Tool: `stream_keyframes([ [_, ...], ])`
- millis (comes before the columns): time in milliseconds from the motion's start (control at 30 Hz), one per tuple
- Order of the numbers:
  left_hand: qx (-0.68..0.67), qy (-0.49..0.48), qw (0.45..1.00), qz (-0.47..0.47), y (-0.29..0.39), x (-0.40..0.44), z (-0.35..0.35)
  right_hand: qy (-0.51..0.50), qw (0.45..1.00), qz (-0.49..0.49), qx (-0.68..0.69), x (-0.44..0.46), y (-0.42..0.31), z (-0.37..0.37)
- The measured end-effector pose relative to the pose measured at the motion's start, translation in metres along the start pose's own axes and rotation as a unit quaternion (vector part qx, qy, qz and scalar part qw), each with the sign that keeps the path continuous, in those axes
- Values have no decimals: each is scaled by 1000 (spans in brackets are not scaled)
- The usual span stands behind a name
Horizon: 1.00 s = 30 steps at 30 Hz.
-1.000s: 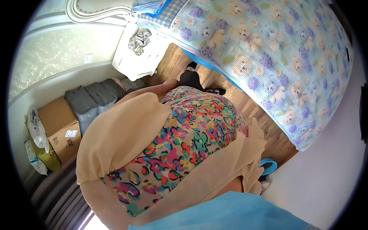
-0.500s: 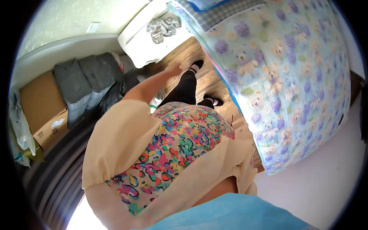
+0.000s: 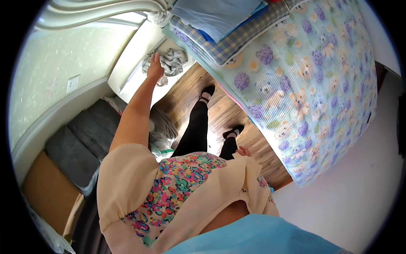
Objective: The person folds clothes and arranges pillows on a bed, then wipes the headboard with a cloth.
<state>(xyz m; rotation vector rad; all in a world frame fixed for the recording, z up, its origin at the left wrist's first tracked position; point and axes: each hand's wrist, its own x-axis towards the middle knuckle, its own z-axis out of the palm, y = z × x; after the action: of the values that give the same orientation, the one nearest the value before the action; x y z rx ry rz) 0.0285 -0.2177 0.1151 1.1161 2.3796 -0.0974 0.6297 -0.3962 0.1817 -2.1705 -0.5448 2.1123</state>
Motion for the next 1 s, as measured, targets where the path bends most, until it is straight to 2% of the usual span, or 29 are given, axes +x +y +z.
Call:
stream_keyframes([
  [67,-66,30,997,-34,-2,18,10,7,997,-43,65,12,38,-2],
  [133,-8,8,999,-45,-1,25,5,-26,998,-50,38,45,84,-11],
  [233,96,-104,988,-56,-4,23,-4,40,999,-33,-2,-4,14,12],
  [267,100,-121,985,-66,8,4,-23,53,998,-40,19,-6,12,17],
  [333,145,-106,983,-28,11,-35,-40,33,997,-67,29,-13,11,20],
  [367,162,-119,979,-20,-2,-41,-32,38,993,-105,-48,-28,-11,20],
  [400,38,-220,974,-33,-29,-34,-18,55,992,-112,-22,-29,-16,20],
  [433,-104,-198,974,-40,-27,-66,-26,55,988,-142,-35,-31,-16,17],
  [467,-172,-246,945,-131,0,-97,-50,52,983,-169,-49,-35,-13,17],
  [500,-280,-282,902,-170,20,-124,-63,64,982,-175,-25,-37,-11,14],
  [567,-391,-334,842,-165,76,-194,-79,41,985,-164,15,-32,-1,-11],
  [667,-489,-407,766,-91,131,-257,-79,66,978,-172,95,-35,28,-17],
  [700,-490,-438,752,-55,160,-287,-79,68,974,-184,111,-37,42,-24],
  [733,-474,-455,752,-57,192,-320,-75,81,969,-186,144,-43,60,-33],
  [800,-423,-527,737,-5,255,-388,-48,106,970,-175,129,-46,92,-69],
  [933,-341,-561,753,26,344,-508,-17,181,933,-234,204,-83,163,-115],
  [1000,-298,-593,742,95,377,-555,-6,236,916,-229,230,-116,193,-145],
])
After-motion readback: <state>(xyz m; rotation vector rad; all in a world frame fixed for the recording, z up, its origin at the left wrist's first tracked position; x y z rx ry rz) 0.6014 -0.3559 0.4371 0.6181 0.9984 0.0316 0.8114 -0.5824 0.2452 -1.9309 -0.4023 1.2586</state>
